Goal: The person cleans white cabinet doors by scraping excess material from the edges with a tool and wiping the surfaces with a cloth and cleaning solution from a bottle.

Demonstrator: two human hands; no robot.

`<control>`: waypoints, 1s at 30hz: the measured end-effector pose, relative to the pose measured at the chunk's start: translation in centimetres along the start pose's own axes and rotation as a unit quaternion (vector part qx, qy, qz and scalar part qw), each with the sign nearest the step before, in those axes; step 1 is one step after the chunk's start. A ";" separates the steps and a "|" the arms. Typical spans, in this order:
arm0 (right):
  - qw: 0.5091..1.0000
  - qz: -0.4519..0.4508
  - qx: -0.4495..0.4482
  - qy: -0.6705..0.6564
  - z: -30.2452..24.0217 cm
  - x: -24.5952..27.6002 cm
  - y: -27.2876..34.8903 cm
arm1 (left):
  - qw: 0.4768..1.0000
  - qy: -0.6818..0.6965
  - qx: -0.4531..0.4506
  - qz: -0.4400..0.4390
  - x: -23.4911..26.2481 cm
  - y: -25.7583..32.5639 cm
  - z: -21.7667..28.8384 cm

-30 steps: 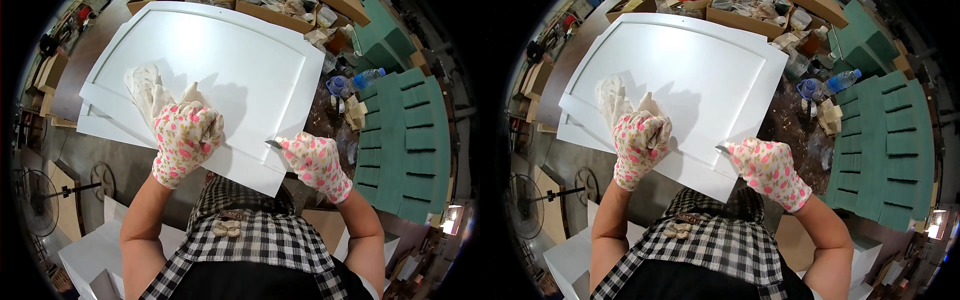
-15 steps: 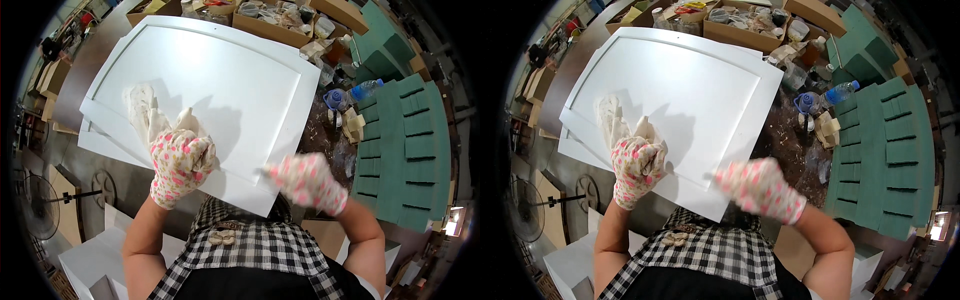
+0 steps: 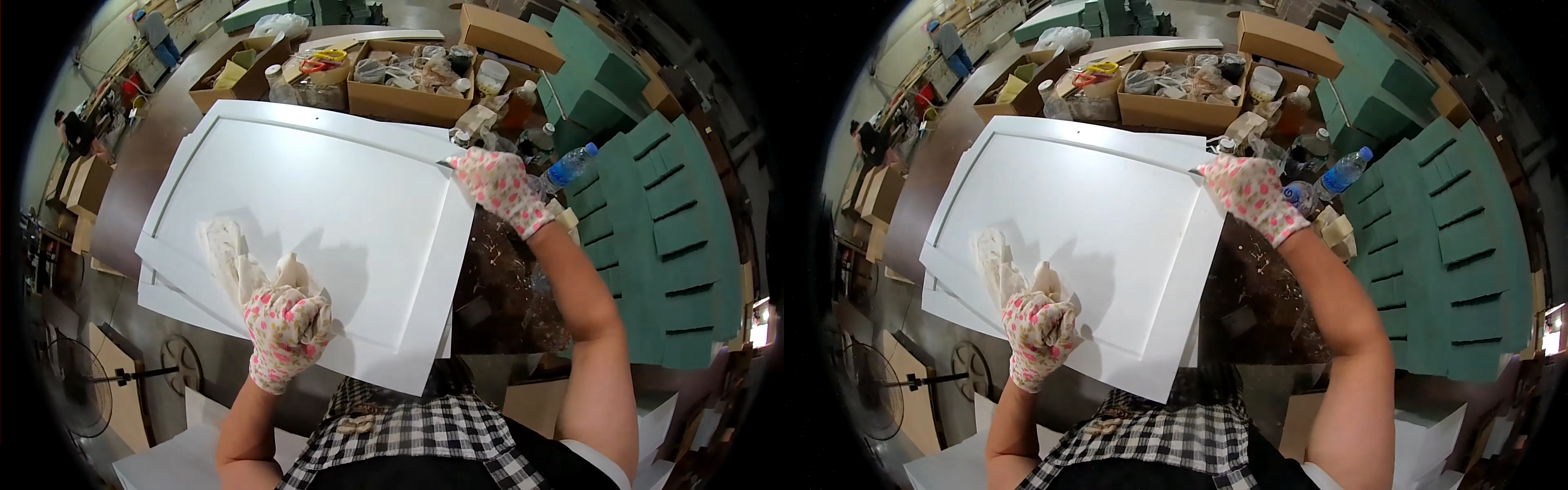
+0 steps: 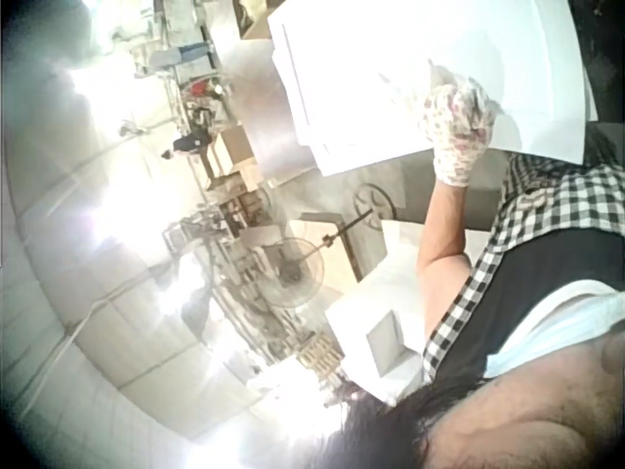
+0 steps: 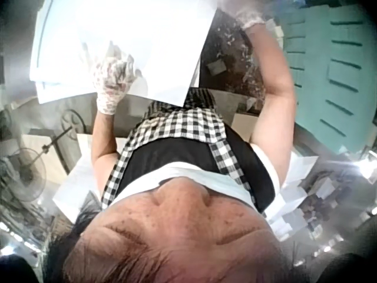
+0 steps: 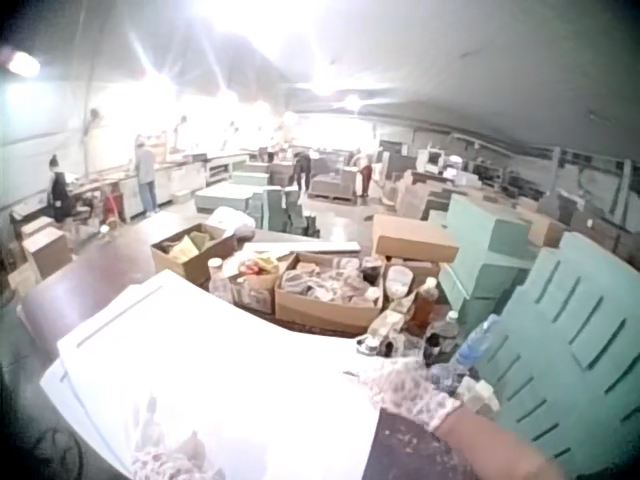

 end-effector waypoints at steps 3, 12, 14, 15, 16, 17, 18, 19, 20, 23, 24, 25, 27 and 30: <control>0.997 -0.042 0.030 0.052 -3.9 0.7 1.6 | 1.000 -0.005 0.011 -0.011 0.0 0.2 0.0; 0.971 -0.168 0.104 -0.137 -20.8 6.8 10.6 | 0.999 -0.040 0.001 0.024 0.0 0.6 -0.2; 0.947 -0.280 0.062 -0.142 -19.5 5.6 9.5 | 0.999 -0.051 0.014 0.005 -0.3 1.0 -0.5; 0.974 -0.193 0.101 -0.057 -18.2 4.7 9.7 | 0.999 -0.049 0.012 0.009 0.1 0.7 -0.3; 0.989 -0.105 0.103 0.025 -16.0 4.1 8.6 | 0.999 -0.047 0.011 0.014 0.2 0.6 -0.4; 0.990 -0.019 0.090 0.108 -13.6 3.7 7.6 | 0.999 -0.044 0.015 0.016 0.2 0.5 -0.4; 0.992 0.014 0.049 0.116 -11.5 4.2 5.5 | 0.999 -0.047 0.017 0.017 0.2 0.8 -0.7; 0.998 0.000 -0.042 0.050 -7.7 2.9 4.5 | 0.999 -0.041 0.014 0.014 0.1 0.8 -0.5; 0.991 -0.001 -0.133 -0.015 -3.7 1.7 3.7 | 0.999 -0.033 0.010 0.012 -0.2 0.4 -0.5; 0.986 0.065 -0.153 0.031 0.7 0.0 2.4 | 0.999 -0.024 0.015 0.023 -0.4 0.3 -0.5; 0.986 0.081 -0.140 0.045 0.8 -0.1 2.1 | 0.999 -0.023 0.009 0.028 -0.2 0.2 -0.3; 0.990 0.066 -0.121 0.024 0.7 -0.3 2.4 | 0.999 -0.014 0.016 0.024 -0.2 0.0 -0.2; 0.995 0.013 -0.103 -0.013 -2.6 -0.3 3.0 | 0.999 -0.014 0.029 0.027 -0.1 0.3 -0.4; 1.000 0.010 0.014 0.017 -11.1 2.7 5.8 | 0.999 -0.016 0.027 0.032 0.2 0.6 -0.3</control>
Point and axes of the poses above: each hand's wrist, its own y-axis away from the middle knuckle, its own x-axis out of the back of the hand, z = x × y, the point moved 7 cm from there along -y, towards the middle knuckle, and after that the axes turned 9 degrees about -x, right-handed, at the moved point
